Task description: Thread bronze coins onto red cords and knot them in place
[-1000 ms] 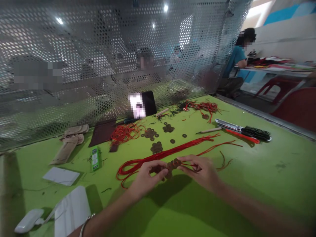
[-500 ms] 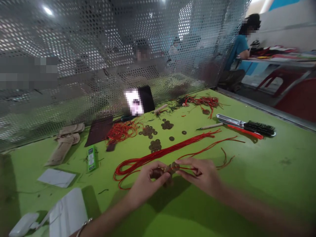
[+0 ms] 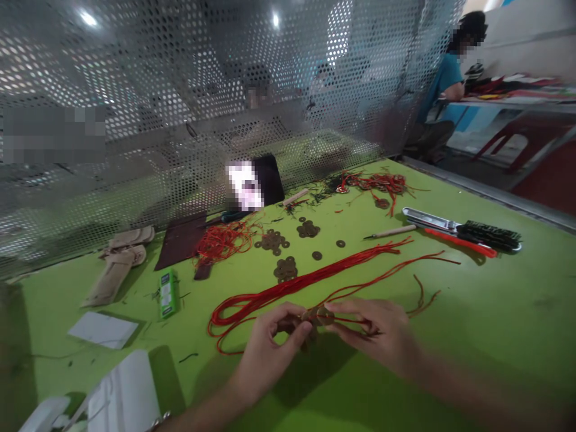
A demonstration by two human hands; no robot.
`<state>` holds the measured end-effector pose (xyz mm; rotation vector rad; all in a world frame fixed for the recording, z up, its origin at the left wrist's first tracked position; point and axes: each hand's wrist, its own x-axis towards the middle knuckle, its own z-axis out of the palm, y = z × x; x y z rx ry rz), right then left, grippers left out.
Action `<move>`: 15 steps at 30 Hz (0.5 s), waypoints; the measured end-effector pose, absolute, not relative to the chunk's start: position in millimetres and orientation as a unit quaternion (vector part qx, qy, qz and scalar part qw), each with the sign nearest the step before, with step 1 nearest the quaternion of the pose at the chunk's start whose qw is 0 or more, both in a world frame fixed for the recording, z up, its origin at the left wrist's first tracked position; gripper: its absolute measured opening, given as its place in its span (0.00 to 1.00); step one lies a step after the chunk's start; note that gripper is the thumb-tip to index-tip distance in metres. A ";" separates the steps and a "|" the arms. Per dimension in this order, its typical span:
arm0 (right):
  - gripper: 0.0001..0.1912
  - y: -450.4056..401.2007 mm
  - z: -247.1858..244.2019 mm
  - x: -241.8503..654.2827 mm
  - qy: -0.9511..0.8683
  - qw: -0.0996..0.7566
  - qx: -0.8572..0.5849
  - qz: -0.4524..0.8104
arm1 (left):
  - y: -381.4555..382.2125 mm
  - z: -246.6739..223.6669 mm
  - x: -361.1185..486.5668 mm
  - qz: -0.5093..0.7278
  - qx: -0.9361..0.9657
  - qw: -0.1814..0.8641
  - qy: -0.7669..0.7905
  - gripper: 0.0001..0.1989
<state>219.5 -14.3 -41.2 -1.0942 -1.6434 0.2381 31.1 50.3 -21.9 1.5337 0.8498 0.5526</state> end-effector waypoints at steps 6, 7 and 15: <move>0.12 -16.4 -43.8 220.1 -0.710 0.532 -0.457 0.066 | 47.9 -24.1 29.3 0.252 0.646 0.621 0.366 0.10; 0.13 -16.7 -44.9 220.2 -0.712 0.532 -0.455 0.057 | 48.1 -24.3 29.0 0.250 0.644 0.624 0.365 0.11; 0.14 -15.1 -49.0 223.5 -0.715 0.529 -0.454 0.057 | 52.2 -22.9 29.1 0.220 0.658 0.618 0.370 0.12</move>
